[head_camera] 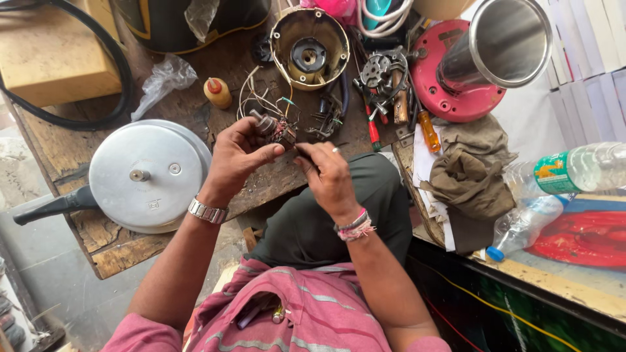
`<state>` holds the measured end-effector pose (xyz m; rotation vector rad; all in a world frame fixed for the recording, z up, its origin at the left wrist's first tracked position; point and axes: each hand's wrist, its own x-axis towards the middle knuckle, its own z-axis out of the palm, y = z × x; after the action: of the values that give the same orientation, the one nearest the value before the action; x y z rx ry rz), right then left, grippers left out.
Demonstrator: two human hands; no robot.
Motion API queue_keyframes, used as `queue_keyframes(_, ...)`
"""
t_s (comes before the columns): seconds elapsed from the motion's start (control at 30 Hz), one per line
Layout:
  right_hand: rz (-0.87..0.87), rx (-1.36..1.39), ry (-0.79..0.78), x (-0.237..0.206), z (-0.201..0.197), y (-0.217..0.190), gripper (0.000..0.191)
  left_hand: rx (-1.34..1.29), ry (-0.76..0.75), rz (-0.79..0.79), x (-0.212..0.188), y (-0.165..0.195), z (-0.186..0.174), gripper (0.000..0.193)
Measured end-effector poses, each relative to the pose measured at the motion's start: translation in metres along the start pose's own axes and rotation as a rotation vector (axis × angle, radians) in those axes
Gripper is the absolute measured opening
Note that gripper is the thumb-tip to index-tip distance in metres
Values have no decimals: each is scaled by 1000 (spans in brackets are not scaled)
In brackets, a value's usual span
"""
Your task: The person sits at a cluttered workbench and handles a small motor or electrical component, wiping it with a cloth, then using a screwdriver to adjust parts. They repeatedly pick up and set down the component while manipulating wires and small metal pieces.
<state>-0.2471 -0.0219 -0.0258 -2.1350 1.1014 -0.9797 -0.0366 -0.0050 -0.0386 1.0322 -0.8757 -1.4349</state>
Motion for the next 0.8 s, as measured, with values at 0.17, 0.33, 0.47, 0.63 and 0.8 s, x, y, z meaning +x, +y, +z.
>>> queue_keyframes(0.17,384,682,-41,-23,25,19,26,-86,-67,2,-1,-7,-7,39)
queue_keyframes(0.33,574,1024,-70,-32,40,36,30,-88,-66,-15,-2,-11,-14,42)
queue_keyframes(0.47,629,1095,-87,-37,47,42,32,-44,-63,-27,-2,-13,-17,43)
queue_keyframes(0.63,702,1161,-97,-43,49,52,34,-44,-67,-36,0,-20,-19,42)
queue_keyframes(0.8,702,1246,-97,-44,49,59,35,-26,-24,-38,2,-32,-21,40)
